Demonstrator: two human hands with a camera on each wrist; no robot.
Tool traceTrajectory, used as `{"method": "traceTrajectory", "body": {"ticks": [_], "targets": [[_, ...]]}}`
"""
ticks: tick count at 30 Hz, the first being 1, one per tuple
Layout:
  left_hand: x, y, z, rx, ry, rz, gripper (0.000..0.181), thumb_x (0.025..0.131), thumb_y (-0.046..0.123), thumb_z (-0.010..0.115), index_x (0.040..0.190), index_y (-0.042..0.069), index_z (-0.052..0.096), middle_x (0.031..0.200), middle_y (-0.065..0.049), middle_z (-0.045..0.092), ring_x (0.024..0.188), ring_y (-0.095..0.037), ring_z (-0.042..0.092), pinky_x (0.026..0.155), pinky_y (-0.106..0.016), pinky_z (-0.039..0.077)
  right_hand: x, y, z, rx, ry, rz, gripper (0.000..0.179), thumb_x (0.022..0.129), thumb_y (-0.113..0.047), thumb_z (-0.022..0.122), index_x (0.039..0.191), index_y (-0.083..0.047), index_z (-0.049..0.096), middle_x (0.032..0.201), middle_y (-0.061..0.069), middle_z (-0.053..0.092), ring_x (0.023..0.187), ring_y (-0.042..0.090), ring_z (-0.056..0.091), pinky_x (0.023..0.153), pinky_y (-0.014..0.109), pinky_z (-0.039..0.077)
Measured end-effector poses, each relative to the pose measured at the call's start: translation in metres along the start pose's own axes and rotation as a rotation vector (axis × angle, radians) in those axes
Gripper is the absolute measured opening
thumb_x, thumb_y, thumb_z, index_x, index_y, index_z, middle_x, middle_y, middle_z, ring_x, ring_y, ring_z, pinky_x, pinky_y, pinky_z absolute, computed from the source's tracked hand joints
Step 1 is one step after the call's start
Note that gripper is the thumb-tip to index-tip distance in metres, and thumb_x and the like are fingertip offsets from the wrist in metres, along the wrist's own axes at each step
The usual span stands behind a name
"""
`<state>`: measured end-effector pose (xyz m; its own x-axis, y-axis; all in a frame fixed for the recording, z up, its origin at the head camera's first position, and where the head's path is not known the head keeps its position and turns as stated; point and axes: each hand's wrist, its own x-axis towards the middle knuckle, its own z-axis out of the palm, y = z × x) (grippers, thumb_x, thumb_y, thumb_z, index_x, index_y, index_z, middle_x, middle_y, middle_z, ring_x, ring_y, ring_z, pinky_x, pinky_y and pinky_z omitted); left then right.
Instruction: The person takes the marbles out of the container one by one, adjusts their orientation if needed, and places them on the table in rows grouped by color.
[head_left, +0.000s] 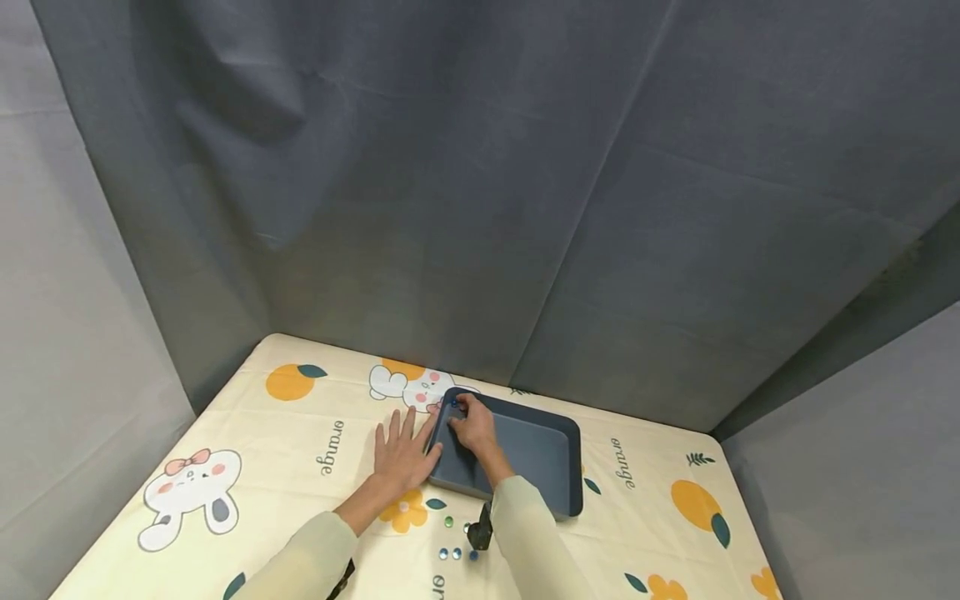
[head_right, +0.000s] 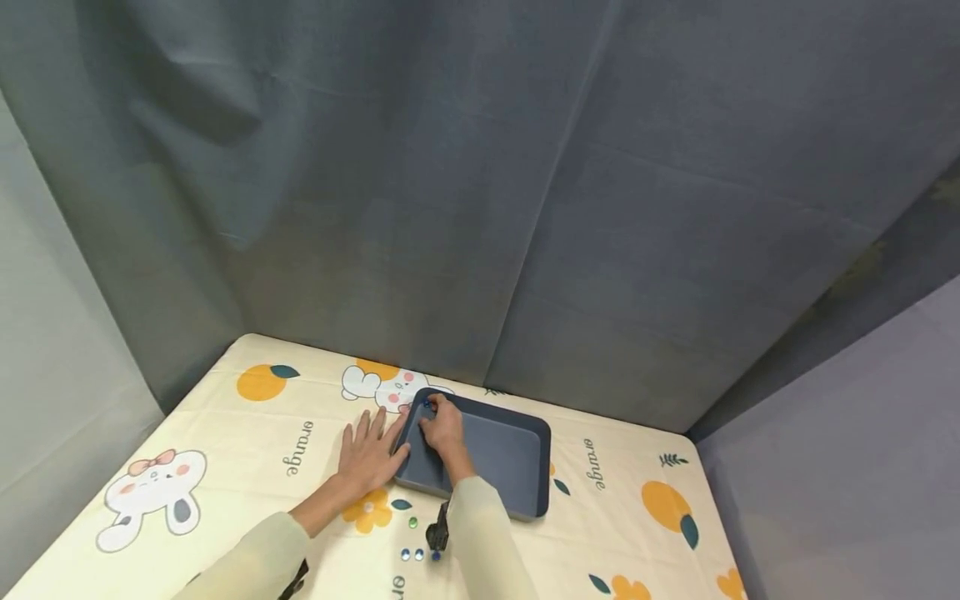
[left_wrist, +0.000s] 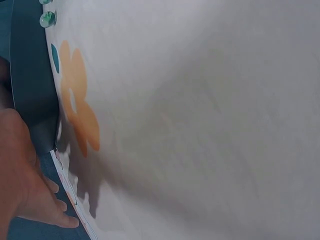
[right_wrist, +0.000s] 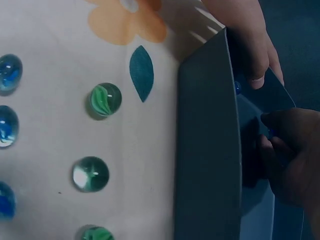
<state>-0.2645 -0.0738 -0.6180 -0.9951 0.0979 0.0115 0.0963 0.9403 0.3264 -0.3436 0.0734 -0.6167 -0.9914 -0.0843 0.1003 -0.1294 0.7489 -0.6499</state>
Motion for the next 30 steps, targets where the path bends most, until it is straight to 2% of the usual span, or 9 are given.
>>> {"method": "traceTrajectory", "body": {"ticks": [3, 7, 9, 12, 15, 18, 30], "targets": [[0.0, 0.001, 0.0, -0.003, 0.002, -0.004, 0.06, 0.102, 0.05, 0.046, 0.155, 0.025, 0.039, 0.16, -0.019, 0.027, 0.147, -0.044, 0.015, 0.113, -0.066, 0.012, 0.003, 0.0, -0.001, -0.033, -0.026, -0.011, 0.043, 0.085, -0.008, 0.078, 0.126, -0.002, 0.065, 0.11, 0.014, 0.07, 0.105, 0.031, 0.064, 0.096, 0.045, 0.049], [0.0, 0.001, 0.001, -0.01, 0.006, 0.003, 0.06, 0.102, 0.049, 0.045, 0.156, 0.024, 0.038, 0.16, -0.019, 0.027, 0.147, -0.044, 0.016, 0.113, -0.067, 0.013, 0.003, -0.001, -0.001, -0.064, -0.028, -0.028, 0.036, 0.085, -0.007, 0.078, 0.119, -0.001, 0.068, 0.111, 0.015, 0.07, 0.108, 0.032, 0.064, 0.096, 0.045, 0.049], [0.0, 0.001, 0.002, -0.012, 0.005, 0.004, 0.06, 0.102, 0.05, 0.045, 0.156, 0.025, 0.038, 0.16, -0.019, 0.028, 0.147, -0.044, 0.016, 0.113, -0.067, 0.013, 0.004, -0.001, 0.001, -0.088, -0.022, -0.034, 0.029, 0.086, -0.008, 0.078, 0.114, -0.002, 0.071, 0.108, 0.013, 0.071, 0.105, 0.03, 0.065, 0.094, 0.044, 0.049], [0.0, 0.001, 0.004, 0.005, 0.004, -0.004, 0.06, 0.102, 0.051, 0.045, 0.156, 0.027, 0.037, 0.16, -0.018, 0.027, 0.147, -0.043, 0.016, 0.113, -0.066, 0.014, 0.003, -0.001, 0.006, -0.106, -0.01, -0.064, 0.02, 0.086, -0.009, 0.078, 0.104, -0.004, 0.073, 0.097, 0.009, 0.072, 0.094, 0.026, 0.067, 0.085, 0.041, 0.053], [0.002, 0.0, 0.004, 0.007, 0.01, -0.003, 0.06, 0.102, 0.051, 0.045, 0.156, 0.028, 0.037, 0.16, -0.018, 0.028, 0.147, -0.044, 0.016, 0.113, -0.067, 0.014, 0.001, -0.002, 0.01, -0.095, 0.008, -0.08, 0.012, 0.085, -0.008, 0.078, 0.097, -0.006, 0.074, 0.084, 0.003, 0.069, 0.08, 0.02, 0.066, 0.075, 0.038, 0.054], [0.003, 0.0, 0.003, 0.002, 0.014, 0.001, 0.06, 0.101, 0.05, 0.045, 0.156, 0.028, 0.036, 0.16, -0.018, 0.028, 0.147, -0.044, 0.017, 0.113, -0.067, 0.013, 0.0, -0.004, 0.012, -0.077, 0.027, -0.069, 0.008, 0.085, -0.007, 0.078, 0.092, -0.008, 0.074, 0.077, -0.001, 0.067, 0.072, 0.015, 0.063, 0.07, 0.035, 0.053], [0.0, 0.0, 0.003, 0.002, 0.015, -0.005, 0.06, 0.101, 0.05, 0.046, 0.156, 0.026, 0.038, 0.16, -0.018, 0.027, 0.147, -0.044, 0.017, 0.113, -0.067, 0.014, -0.015, -0.003, 0.001, 0.022, 0.003, -0.033, 0.005, 0.086, -0.007, 0.077, 0.088, -0.005, 0.074, 0.074, -0.001, 0.069, 0.069, 0.013, 0.063, 0.07, 0.036, 0.054]]}}
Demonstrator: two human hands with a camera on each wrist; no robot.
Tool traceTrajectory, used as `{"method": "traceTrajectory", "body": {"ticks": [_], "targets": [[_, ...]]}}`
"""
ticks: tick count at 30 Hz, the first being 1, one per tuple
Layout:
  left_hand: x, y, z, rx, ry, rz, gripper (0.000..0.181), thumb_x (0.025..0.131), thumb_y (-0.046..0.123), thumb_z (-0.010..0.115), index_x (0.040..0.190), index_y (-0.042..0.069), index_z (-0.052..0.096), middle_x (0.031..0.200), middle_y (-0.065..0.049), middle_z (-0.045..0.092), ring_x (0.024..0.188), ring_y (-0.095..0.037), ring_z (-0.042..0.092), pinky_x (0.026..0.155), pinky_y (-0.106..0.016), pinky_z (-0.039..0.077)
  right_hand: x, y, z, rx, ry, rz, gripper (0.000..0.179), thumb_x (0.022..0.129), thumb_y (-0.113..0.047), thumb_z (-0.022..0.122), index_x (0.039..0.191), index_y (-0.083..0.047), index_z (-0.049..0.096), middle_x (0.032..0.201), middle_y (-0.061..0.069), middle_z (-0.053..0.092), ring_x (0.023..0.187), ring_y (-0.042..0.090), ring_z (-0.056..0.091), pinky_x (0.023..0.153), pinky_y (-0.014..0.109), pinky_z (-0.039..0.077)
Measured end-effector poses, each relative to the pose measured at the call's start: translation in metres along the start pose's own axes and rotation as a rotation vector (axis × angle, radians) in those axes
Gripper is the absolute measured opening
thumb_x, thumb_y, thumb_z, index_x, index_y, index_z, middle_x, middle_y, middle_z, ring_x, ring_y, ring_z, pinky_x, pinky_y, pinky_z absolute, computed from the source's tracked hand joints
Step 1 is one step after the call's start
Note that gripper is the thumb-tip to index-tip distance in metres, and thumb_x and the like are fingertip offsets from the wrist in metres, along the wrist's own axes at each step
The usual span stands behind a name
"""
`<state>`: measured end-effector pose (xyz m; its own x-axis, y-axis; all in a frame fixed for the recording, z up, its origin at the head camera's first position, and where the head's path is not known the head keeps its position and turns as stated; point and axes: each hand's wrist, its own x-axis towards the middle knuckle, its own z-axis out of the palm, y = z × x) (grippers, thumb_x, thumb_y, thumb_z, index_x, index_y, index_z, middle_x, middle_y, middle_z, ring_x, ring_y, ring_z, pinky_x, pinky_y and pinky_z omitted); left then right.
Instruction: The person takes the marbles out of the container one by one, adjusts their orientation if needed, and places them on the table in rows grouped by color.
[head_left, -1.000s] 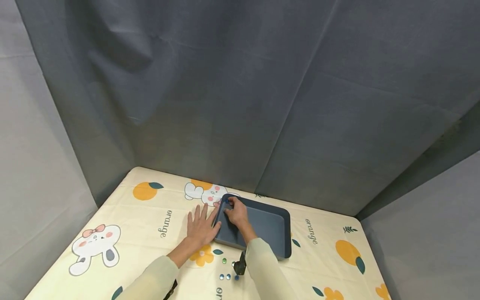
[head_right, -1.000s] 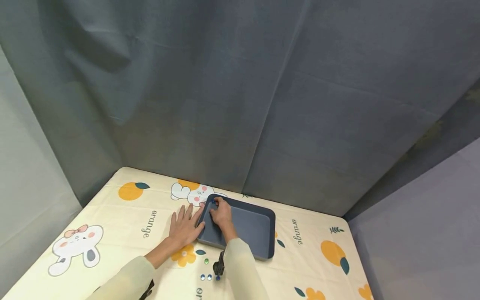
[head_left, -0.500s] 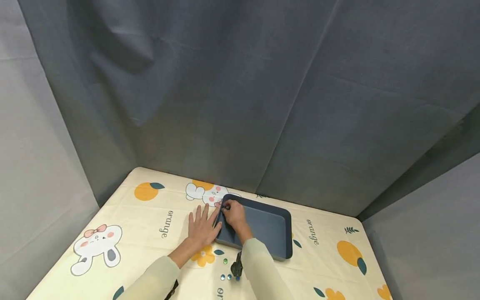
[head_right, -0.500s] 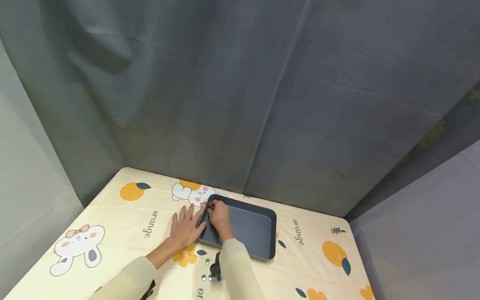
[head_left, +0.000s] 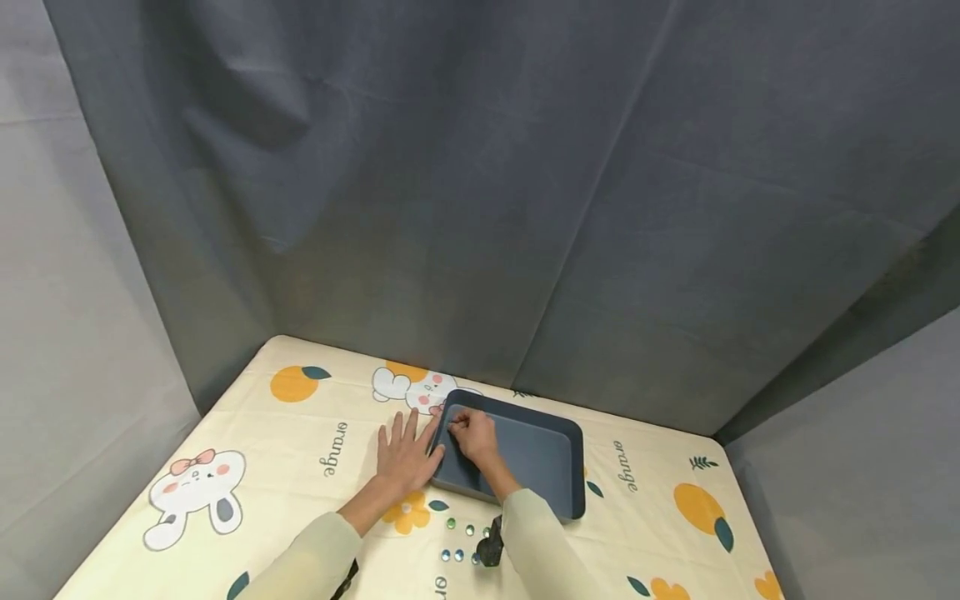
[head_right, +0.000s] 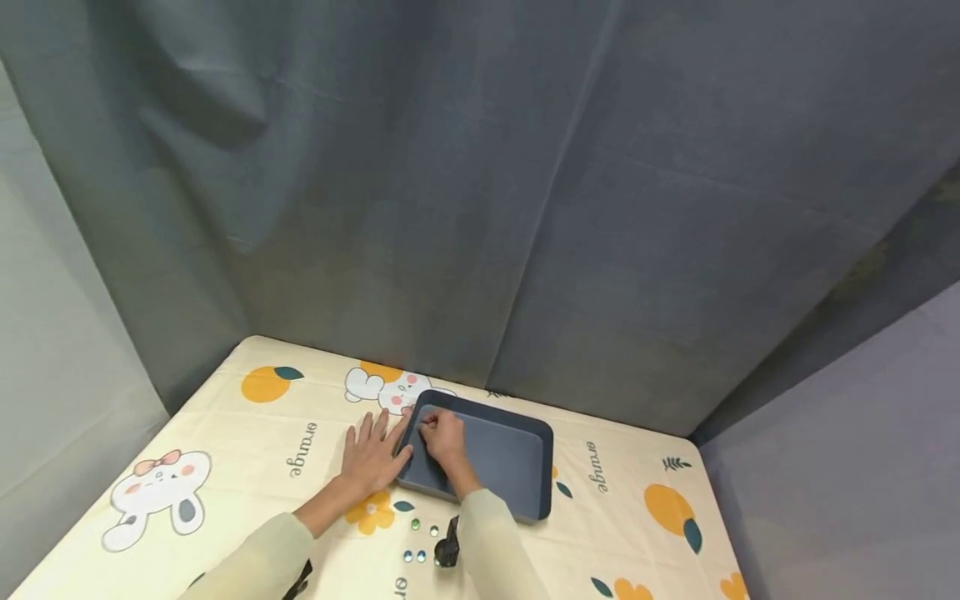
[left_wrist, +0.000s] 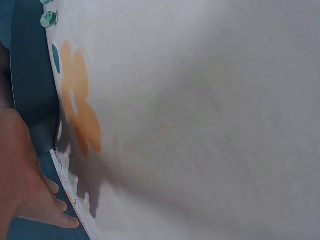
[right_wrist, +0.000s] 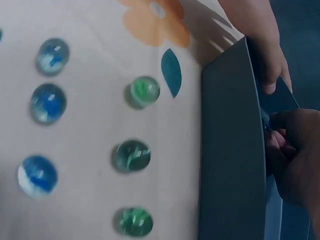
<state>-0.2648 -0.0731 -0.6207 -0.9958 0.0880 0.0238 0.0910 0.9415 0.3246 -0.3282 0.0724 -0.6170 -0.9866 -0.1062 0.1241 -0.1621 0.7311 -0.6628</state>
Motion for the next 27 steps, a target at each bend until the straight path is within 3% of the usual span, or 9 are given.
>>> {"method": "traceTrajectory", "body": {"ticks": [11, 21, 27], "targets": [[0.0, -0.001, 0.002, -0.02, -0.003, 0.01, 0.06, 0.102, 0.05, 0.045, 0.156, 0.025, 0.037, 0.161, -0.019, 0.026, 0.147, -0.044, 0.015, 0.113, -0.066, 0.011, -0.02, 0.016, -0.019, 0.087, -0.006, 0.009, 0.005, 0.086, -0.007, 0.078, 0.09, -0.005, 0.076, 0.077, -0.001, 0.071, 0.07, 0.011, 0.065, 0.069, 0.034, 0.055], [-0.001, -0.001, 0.001, -0.007, 0.006, 0.018, 0.06, 0.102, 0.049, 0.046, 0.156, 0.023, 0.038, 0.159, -0.02, 0.028, 0.147, -0.045, 0.017, 0.113, -0.067, 0.014, -0.043, 0.017, -0.044, 0.141, -0.006, 0.024, 0.005, 0.084, -0.009, 0.078, 0.089, -0.008, 0.077, 0.076, -0.005, 0.069, 0.066, 0.007, 0.062, 0.065, 0.028, 0.052], [-0.001, -0.001, -0.001, -0.008, -0.005, 0.011, 0.061, 0.102, 0.05, 0.044, 0.156, 0.024, 0.036, 0.161, -0.019, 0.026, 0.147, -0.044, 0.015, 0.114, -0.066, 0.012, -0.064, 0.014, -0.066, 0.203, -0.002, -0.026, 0.006, 0.086, -0.008, 0.076, 0.092, -0.008, 0.076, 0.078, -0.004, 0.069, 0.069, 0.008, 0.064, 0.065, 0.027, 0.054]]}}
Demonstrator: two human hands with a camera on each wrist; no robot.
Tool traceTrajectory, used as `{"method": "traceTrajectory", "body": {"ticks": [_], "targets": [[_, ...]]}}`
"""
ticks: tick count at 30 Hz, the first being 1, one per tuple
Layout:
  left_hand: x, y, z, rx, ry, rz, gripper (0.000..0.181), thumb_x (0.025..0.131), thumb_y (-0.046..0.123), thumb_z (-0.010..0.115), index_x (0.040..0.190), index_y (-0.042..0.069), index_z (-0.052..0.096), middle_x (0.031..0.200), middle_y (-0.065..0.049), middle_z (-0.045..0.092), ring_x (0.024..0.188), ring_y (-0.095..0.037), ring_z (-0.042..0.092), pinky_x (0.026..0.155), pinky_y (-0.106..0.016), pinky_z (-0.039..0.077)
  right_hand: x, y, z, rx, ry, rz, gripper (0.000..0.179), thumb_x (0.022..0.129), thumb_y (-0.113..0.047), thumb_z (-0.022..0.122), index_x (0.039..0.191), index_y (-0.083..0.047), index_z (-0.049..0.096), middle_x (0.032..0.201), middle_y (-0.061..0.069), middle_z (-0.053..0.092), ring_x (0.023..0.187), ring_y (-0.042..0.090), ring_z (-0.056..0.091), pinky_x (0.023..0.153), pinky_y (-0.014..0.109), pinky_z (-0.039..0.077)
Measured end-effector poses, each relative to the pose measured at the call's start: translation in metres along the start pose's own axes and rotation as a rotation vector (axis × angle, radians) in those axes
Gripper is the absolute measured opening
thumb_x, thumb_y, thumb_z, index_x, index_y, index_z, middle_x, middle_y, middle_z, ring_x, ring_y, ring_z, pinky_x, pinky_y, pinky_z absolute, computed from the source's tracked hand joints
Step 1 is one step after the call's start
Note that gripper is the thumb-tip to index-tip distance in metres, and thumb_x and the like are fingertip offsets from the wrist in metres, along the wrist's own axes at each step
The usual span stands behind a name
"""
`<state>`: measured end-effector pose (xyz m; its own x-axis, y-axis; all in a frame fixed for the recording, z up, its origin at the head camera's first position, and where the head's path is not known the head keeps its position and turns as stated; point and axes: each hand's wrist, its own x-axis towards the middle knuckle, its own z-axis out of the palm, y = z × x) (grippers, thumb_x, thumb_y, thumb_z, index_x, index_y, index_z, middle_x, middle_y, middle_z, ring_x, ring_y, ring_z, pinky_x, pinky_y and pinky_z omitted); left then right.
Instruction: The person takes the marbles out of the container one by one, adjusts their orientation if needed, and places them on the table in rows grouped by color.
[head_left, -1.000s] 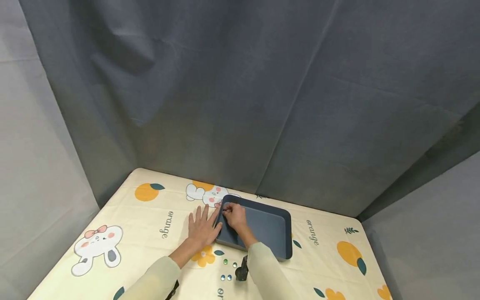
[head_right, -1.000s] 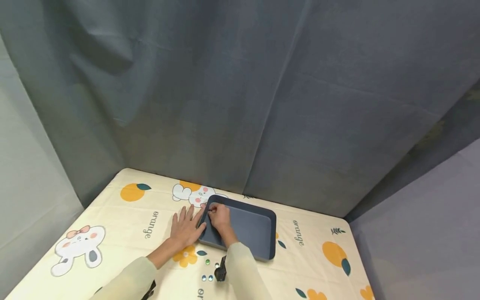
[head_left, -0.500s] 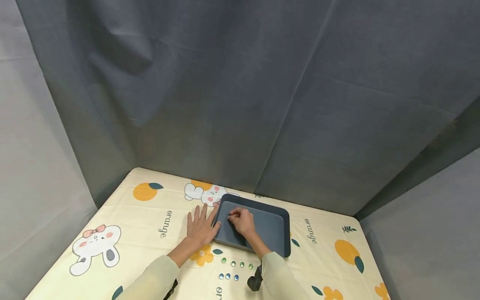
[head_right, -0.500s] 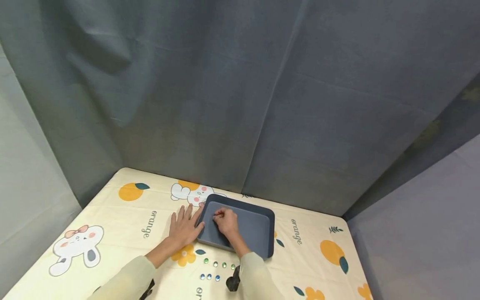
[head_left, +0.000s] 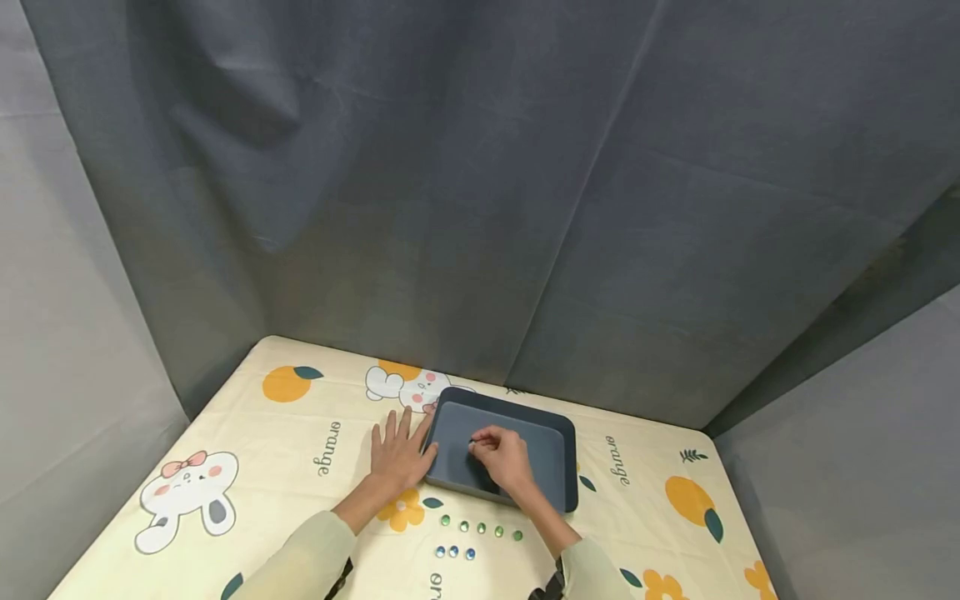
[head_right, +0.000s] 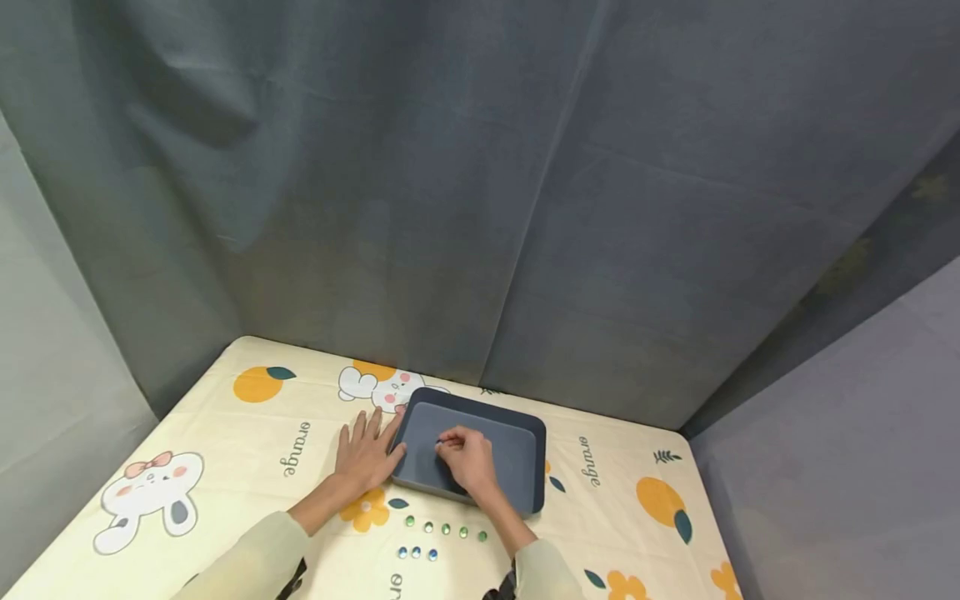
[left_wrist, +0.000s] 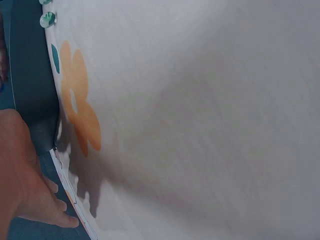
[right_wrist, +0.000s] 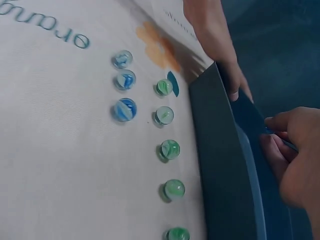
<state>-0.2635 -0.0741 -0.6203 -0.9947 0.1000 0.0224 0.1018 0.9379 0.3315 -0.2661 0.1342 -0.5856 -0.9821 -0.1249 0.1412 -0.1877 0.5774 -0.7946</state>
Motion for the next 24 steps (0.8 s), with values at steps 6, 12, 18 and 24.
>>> {"method": "traceTrajectory", "body": {"ticks": [6, 12, 18, 24], "targets": [[0.001, 0.001, 0.0, -0.025, 0.013, 0.004, 0.059, 0.102, 0.048, 0.046, 0.155, 0.023, 0.039, 0.16, -0.02, 0.027, 0.147, -0.045, 0.017, 0.113, -0.067, 0.013, -0.033, -0.002, -0.019, 0.068, -0.011, 0.005, 0.01, 0.086, -0.009, 0.077, 0.095, -0.006, 0.076, 0.081, -0.003, 0.071, 0.072, 0.011, 0.066, 0.063, 0.024, 0.055], [0.0, 0.001, 0.003, -0.027, 0.01, -0.003, 0.06, 0.101, 0.049, 0.046, 0.155, 0.024, 0.039, 0.161, -0.019, 0.025, 0.147, -0.044, 0.016, 0.114, -0.066, 0.012, -0.075, 0.0, -0.028, 0.024, -0.049, 0.06, 0.011, 0.083, -0.003, 0.078, 0.094, -0.007, 0.077, 0.081, -0.005, 0.07, 0.073, 0.01, 0.065, 0.063, 0.023, 0.055], [0.001, 0.0, 0.003, -0.033, 0.016, -0.001, 0.06, 0.101, 0.049, 0.046, 0.156, 0.024, 0.038, 0.161, -0.019, 0.025, 0.148, -0.044, 0.014, 0.114, -0.066, 0.011, -0.106, 0.005, -0.032, -0.03, -0.094, 0.06, 0.018, 0.078, 0.006, 0.076, 0.089, -0.008, 0.077, 0.079, -0.004, 0.07, 0.071, 0.007, 0.063, 0.063, 0.022, 0.054], [0.001, -0.001, 0.003, -0.042, 0.01, 0.0, 0.06, 0.101, 0.048, 0.046, 0.156, 0.024, 0.038, 0.161, -0.019, 0.024, 0.148, -0.044, 0.013, 0.114, -0.066, 0.009, -0.126, 0.009, -0.024, -0.039, -0.125, 0.106, 0.016, 0.078, 0.003, 0.079, 0.087, -0.011, 0.077, 0.075, -0.01, 0.068, 0.066, 0.005, 0.062, 0.061, 0.024, 0.053]]}}
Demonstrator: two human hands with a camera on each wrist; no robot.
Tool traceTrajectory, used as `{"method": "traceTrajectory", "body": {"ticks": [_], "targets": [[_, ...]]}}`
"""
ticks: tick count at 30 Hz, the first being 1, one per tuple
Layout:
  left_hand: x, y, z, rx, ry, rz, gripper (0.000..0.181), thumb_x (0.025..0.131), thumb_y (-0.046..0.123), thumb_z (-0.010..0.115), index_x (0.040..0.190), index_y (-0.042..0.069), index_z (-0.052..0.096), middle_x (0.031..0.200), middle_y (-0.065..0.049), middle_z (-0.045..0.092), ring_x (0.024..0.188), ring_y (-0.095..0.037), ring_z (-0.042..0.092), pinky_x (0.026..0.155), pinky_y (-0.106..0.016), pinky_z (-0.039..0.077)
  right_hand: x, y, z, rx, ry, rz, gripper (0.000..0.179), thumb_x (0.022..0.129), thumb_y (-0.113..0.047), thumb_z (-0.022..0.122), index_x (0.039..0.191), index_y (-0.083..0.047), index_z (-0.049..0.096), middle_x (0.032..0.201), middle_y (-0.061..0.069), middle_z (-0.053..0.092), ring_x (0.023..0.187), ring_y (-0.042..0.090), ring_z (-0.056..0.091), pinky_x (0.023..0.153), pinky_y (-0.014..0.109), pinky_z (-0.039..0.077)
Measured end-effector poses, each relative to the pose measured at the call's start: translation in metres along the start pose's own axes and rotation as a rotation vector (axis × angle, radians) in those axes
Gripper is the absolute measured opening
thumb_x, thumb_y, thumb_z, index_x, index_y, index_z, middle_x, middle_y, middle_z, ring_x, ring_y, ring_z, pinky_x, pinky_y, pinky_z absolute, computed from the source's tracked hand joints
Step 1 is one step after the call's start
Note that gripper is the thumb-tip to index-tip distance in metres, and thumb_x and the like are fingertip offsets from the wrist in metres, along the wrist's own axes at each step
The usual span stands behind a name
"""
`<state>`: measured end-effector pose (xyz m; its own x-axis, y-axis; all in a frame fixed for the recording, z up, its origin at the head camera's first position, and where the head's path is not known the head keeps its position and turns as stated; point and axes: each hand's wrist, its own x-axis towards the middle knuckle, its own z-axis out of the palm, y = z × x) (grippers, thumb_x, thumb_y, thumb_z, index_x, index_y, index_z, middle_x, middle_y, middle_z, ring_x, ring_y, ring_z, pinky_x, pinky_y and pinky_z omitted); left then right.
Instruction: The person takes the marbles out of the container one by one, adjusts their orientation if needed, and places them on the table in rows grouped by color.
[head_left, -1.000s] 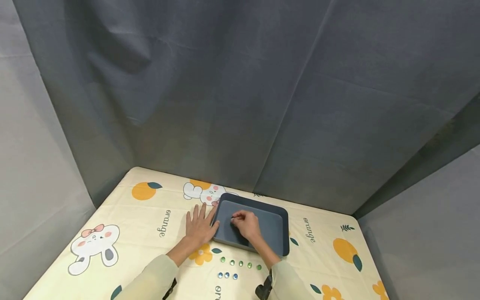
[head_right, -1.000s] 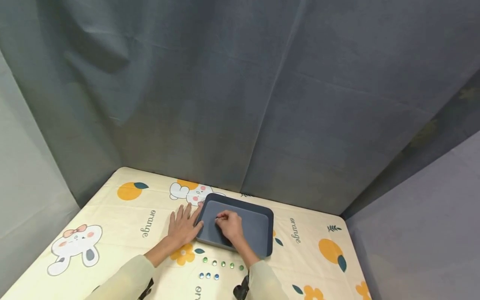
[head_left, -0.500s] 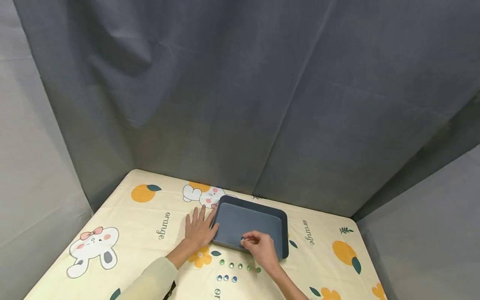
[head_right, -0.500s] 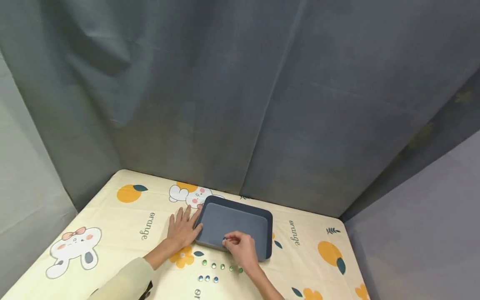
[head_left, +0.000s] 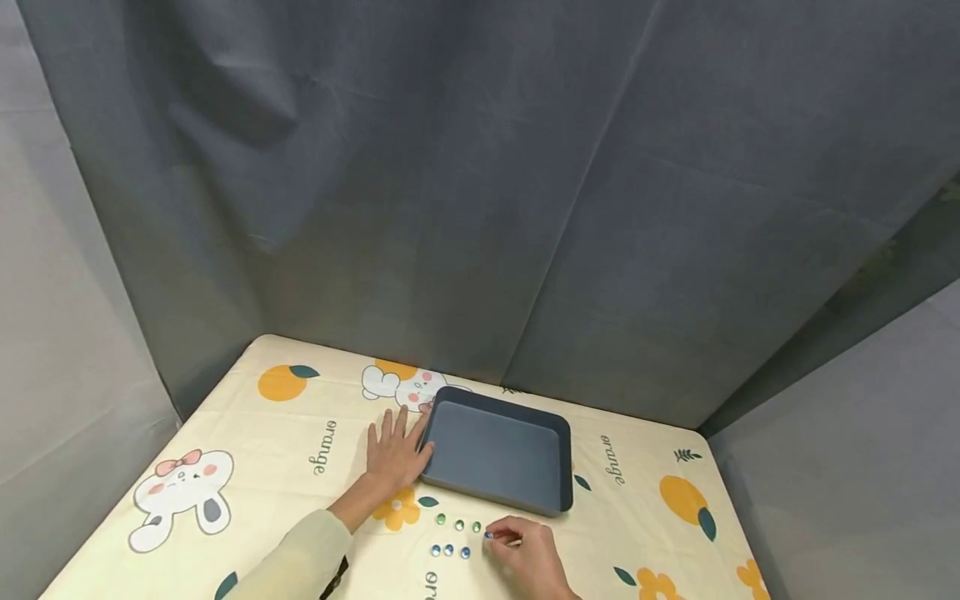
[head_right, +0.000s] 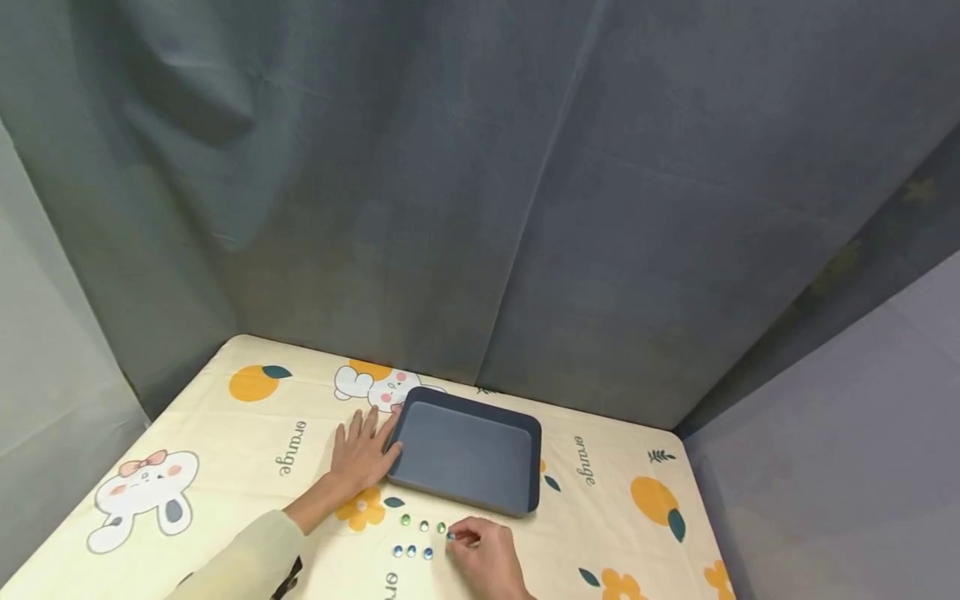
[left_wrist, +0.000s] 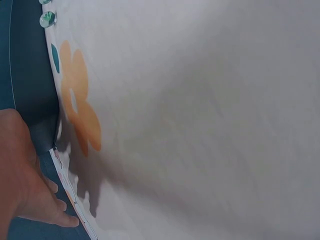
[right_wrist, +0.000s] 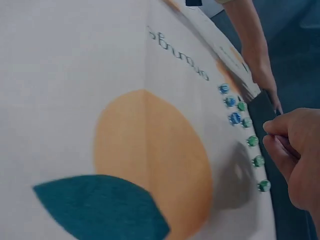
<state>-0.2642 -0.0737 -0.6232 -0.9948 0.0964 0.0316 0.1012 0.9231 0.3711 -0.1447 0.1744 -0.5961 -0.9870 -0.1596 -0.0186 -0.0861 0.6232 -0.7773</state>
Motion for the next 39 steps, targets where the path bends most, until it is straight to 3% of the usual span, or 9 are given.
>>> {"method": "traceTrajectory", "body": {"ticks": [9, 19, 30, 35, 39], "targets": [[0.0, 0.001, -0.002, 0.009, -0.005, -0.003, 0.06, 0.102, 0.049, 0.044, 0.156, 0.024, 0.037, 0.161, -0.019, 0.024, 0.148, -0.044, 0.013, 0.114, -0.066, 0.01, -0.012, 0.007, 0.019, -0.051, 0.002, -0.007, 0.018, 0.074, 0.001, 0.082, 0.083, -0.013, 0.077, 0.069, -0.013, 0.061, 0.061, 0.002, 0.054, 0.056, 0.023, 0.049], [0.0, 0.002, -0.002, 0.002, -0.006, -0.004, 0.061, 0.101, 0.048, 0.045, 0.156, 0.024, 0.037, 0.161, -0.02, 0.024, 0.148, -0.044, 0.013, 0.114, -0.066, 0.01, -0.014, 0.017, 0.022, -0.054, -0.024, 0.0, 0.02, 0.075, 0.003, 0.081, 0.085, -0.014, 0.077, 0.071, -0.013, 0.06, 0.062, 0.003, 0.053, 0.055, 0.024, 0.047], [0.001, 0.002, -0.001, 0.024, -0.007, -0.006, 0.061, 0.102, 0.049, 0.044, 0.157, 0.025, 0.035, 0.161, -0.019, 0.024, 0.148, -0.044, 0.014, 0.114, -0.066, 0.01, -0.012, 0.017, 0.019, -0.069, -0.04, -0.078, 0.024, 0.076, 0.002, 0.081, 0.095, -0.01, 0.076, 0.078, -0.012, 0.062, 0.065, 0.001, 0.054, 0.055, 0.022, 0.048], [0.002, 0.003, -0.003, 0.025, -0.013, -0.006, 0.061, 0.101, 0.049, 0.045, 0.157, 0.024, 0.036, 0.162, -0.019, 0.023, 0.148, -0.044, 0.013, 0.114, -0.066, 0.009, -0.001, 0.012, 0.01, -0.078, 0.009, -0.078, 0.022, 0.082, -0.007, 0.079, 0.103, -0.01, 0.073, 0.082, -0.011, 0.061, 0.07, 0.002, 0.056, 0.06, 0.022, 0.051], [0.001, 0.003, -0.004, 0.015, -0.014, -0.003, 0.061, 0.101, 0.048, 0.046, 0.156, 0.024, 0.036, 0.161, -0.019, 0.024, 0.148, -0.044, 0.014, 0.114, -0.066, 0.009, 0.027, 0.001, -0.002, -0.059, 0.102, -0.145, 0.017, 0.086, -0.003, 0.075, 0.102, -0.006, 0.073, 0.084, -0.007, 0.066, 0.075, 0.007, 0.061, 0.063, 0.023, 0.054]]}}
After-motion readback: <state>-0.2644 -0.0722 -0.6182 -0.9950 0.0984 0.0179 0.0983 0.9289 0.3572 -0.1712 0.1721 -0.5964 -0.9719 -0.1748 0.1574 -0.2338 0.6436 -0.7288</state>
